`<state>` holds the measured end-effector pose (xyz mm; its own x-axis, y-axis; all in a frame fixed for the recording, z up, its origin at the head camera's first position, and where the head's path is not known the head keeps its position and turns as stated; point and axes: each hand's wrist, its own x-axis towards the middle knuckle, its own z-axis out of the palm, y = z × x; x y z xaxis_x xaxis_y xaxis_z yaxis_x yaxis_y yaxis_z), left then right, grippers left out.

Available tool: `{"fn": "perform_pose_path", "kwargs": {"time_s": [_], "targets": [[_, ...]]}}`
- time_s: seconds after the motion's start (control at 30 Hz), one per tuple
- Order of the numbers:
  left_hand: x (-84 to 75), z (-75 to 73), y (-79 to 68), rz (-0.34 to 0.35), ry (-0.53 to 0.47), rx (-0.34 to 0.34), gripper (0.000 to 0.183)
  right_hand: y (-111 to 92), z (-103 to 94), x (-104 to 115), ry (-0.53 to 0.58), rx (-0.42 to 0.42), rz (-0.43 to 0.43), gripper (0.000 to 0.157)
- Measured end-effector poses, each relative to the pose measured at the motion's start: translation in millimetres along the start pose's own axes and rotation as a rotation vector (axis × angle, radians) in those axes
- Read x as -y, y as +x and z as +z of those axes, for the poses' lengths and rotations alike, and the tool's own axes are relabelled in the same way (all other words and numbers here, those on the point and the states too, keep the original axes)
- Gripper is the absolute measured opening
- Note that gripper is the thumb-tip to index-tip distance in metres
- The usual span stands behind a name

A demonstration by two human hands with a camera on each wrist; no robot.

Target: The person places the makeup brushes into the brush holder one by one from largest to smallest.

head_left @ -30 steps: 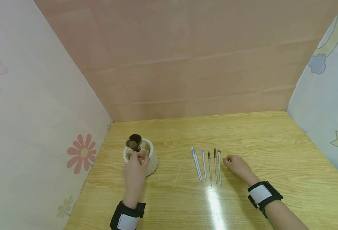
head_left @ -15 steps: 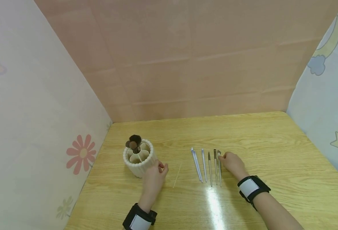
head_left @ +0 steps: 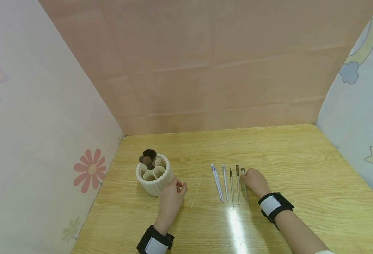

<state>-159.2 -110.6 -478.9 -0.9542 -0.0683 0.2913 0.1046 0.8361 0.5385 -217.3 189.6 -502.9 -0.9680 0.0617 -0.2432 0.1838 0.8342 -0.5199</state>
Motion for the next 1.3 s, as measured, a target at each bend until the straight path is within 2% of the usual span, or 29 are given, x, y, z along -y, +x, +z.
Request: {"fn": "perform_pose_path", "kwargs": {"time_s": [0.3,0.4,0.47,0.6,0.73,1.0,1.17,1.3], "targets": [[-1.8,-7.5,4.9,-0.115,-0.164,0.115,0.017,-8.1,-10.8,5.5,0.078,0.000,0.011,0.045],[-3.2,-11.7,6.7,-0.124,-0.193,0.128,0.017,-13.7,-18.4,12.4,0.084,-0.018,-0.019,0.036],[-4.6,-14.2,7.7,-0.115,-0.198,0.126,0.016,-18.5,-23.9,19.8,0.086,-0.036,-0.044,0.029],[-10.1,-18.4,8.9,-0.079,-0.175,0.118,0.017,-30.5,-33.0,39.8,0.099,-0.074,-0.109,0.032],[-18.0,-21.2,9.1,-0.035,-0.183,0.126,0.018,-43.2,-34.2,63.5,0.130,-0.104,-0.189,0.027],[-35.8,-24.2,9.0,0.050,-0.327,0.239,0.024,-69.2,-24.3,104.5,0.200,-0.092,-0.341,0.021],[-43.0,-26.0,9.1,0.052,-0.424,0.311,0.029,-80.3,-17.9,117.7,0.259,-0.073,-0.416,0.017],[-45.1,-26.1,7.7,0.068,-0.427,0.357,0.030,-83.2,-12.3,123.2,0.303,-0.065,-0.457,0.015]]}}
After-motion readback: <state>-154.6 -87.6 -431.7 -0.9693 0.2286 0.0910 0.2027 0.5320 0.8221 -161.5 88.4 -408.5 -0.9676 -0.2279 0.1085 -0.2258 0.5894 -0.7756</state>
